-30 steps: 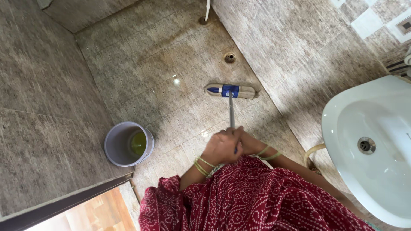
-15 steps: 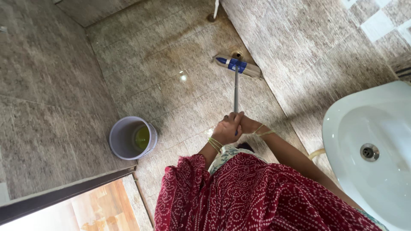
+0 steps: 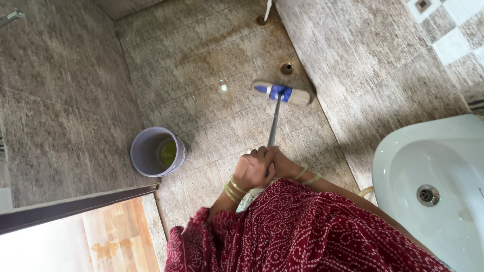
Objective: The person mops the tiled floor of a bathroom using a blue mop and a bucket of water. They systematically clean the area around a squat toilet, a urinal, and a sink, moving the mop back and forth to cover the entire floor surface.
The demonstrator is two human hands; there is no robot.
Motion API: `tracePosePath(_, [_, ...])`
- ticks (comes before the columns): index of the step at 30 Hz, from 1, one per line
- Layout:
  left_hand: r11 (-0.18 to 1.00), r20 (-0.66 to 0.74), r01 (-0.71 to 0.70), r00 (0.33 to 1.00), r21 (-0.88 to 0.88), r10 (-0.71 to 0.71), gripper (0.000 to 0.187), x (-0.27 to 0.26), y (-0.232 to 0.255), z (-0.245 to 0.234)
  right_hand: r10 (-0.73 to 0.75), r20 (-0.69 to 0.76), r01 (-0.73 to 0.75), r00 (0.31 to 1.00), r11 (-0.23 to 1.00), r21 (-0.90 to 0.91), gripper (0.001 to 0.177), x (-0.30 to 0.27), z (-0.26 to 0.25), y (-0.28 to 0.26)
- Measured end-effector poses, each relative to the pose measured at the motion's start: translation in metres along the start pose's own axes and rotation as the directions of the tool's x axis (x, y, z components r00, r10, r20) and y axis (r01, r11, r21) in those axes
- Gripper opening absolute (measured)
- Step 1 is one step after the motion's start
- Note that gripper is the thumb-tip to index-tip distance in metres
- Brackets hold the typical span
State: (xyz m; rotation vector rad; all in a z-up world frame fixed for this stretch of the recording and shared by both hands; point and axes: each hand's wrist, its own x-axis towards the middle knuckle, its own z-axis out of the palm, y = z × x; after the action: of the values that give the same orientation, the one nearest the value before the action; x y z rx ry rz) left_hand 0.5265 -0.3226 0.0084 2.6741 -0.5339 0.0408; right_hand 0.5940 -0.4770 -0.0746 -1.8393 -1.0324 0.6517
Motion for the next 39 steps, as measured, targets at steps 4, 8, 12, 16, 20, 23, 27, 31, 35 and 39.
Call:
tracePosePath(4, [0.993,-0.259,-0.093,0.963,-0.073,0.071,0.047,0.001,0.027,-0.023,-0.117,0.023,0.112,0.993,0.981,0.159,0.025,-0.019,-0.007,-0.021])
tracePosePath(8, [0.976,-0.420,-0.121,0.907,-0.179,0.035,0.038,0.011,0.039,-0.008,-0.222,0.065,0.217,0.973,0.973,0.078,0.015,-0.031,-0.013,-0.010])
tracePosePath(12, [0.985,-0.507,-0.113,0.861,-0.129,0.032,0.038,0.039,0.032,0.012,-0.312,0.026,0.301,0.950,0.933,0.195,0.016,-0.017,-0.044,0.009])
tracePosePath(16, [0.994,-0.248,-0.016,0.969,-0.106,-0.011,0.048,0.066,0.003,0.037,-0.324,0.012,0.324,0.946,0.946,-0.001,0.017,0.002,-0.057,0.062])
tracePosePath(20, [0.997,-0.037,0.070,0.997,0.019,-0.069,0.053,0.067,-0.024,0.080,-0.102,0.177,0.131,0.979,0.979,-0.157,0.012,0.020,-0.043,0.133])
tracePosePath(23, [0.994,-0.145,0.079,0.987,0.075,-0.068,0.048,0.050,-0.036,0.112,0.000,0.194,0.033,0.981,0.986,-0.166,0.021,0.030,-0.016,0.160])
tracePosePath(27, [0.993,-0.236,0.113,0.964,-0.043,-0.121,0.042,0.015,-0.030,0.113,0.207,0.213,-0.155,0.955,0.960,-0.235,0.015,0.031,0.022,0.149])
tracePosePath(31, [0.994,-0.319,0.110,0.941,-0.020,-0.111,0.039,-0.011,-0.001,0.066,0.017,0.205,0.033,0.979,0.971,-0.236,0.011,0.013,0.034,0.096])
tracePosePath(35, [0.986,-0.340,0.154,0.925,-0.068,-0.168,0.040,-0.037,0.026,0.005,-0.275,0.160,0.305,0.948,0.928,-0.213,0.022,0.010,0.032,0.043])
tracePosePath(39, [0.982,-0.248,0.185,0.950,-0.040,-0.189,0.038,-0.048,0.062,-0.028,-0.313,0.309,0.353,0.898,0.932,-0.083,0.015,-0.016,0.023,-0.017])
